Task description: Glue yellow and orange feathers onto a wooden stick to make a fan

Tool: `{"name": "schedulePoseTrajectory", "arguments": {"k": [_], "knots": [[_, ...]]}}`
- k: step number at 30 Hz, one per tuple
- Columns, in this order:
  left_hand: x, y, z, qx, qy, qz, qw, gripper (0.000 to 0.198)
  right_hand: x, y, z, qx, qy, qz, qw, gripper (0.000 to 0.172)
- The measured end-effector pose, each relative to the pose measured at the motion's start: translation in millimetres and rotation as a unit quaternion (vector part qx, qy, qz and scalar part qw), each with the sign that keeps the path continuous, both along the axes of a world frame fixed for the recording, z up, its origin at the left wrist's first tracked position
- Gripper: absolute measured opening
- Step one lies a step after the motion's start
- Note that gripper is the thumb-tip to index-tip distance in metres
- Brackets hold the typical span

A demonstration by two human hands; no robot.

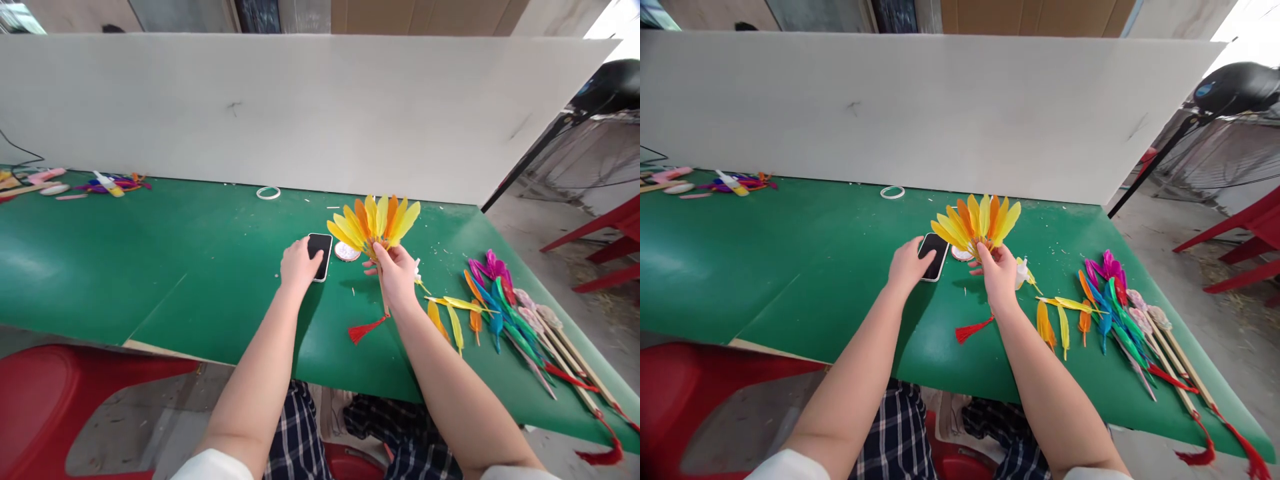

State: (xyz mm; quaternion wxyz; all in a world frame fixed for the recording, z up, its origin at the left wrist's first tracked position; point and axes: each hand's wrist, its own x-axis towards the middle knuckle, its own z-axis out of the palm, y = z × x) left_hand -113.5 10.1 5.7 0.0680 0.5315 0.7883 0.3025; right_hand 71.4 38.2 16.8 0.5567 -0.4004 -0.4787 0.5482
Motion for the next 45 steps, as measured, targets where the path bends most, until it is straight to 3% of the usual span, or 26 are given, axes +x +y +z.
{"name": "schedulePoseTrajectory", "arguments": {"k": [5, 11, 15, 18, 22, 27, 34, 45], "knots": [[21.6, 24.0, -17.1, -0.115, 0.133, 0.041, 0.984, 0.062, -0.7, 0.9, -2.2, 0.011, 0.015, 0.001, 1.0, 0.034], [28.4, 44.1, -24.0, -0.1, 0.175, 0.082, 0.976, 0.055, -2.4, 1.1, -4.3, -0.001, 0.012, 0.017, 1.0, 0.033], [30.5, 46.0, -24.3, -0.084, 0.176, 0.102, 0.975, 0.056, -2.9, 1.5, -4.4, 0.002, 0.0, 0.024, 1.0, 0.035], [27.3, 29.1, -22.5, -0.087, 0.169, 0.088, 0.978, 0.065, -2.8, 2.3, -4.8, 0.0, -0.003, 0.025, 1.0, 0.035], [21.0, -21.7, -28.0, -0.11, 0.172, 0.043, 0.978, 0.081, -1.1, 4.6, -6.0, 0.011, 0.013, 0.012, 1.0, 0.033], [19.0, -72.7, -41.8, -0.08, 0.221, 0.001, 0.972, 0.074, 1.1, 6.4, -6.6, 0.012, 0.016, 0.0, 1.0, 0.031], [18.0, -74.7, -42.1, -0.051, 0.25, -0.025, 0.967, 0.061, 0.6, 5.5, -8.1, 0.017, 0.008, 0.003, 1.0, 0.031], [16.3, -69.8, -46.3, -0.073, 0.235, -0.035, 0.969, 0.062, 0.8, 7.5, -9.0, 0.013, -0.002, 0.008, 1.0, 0.031]]}}
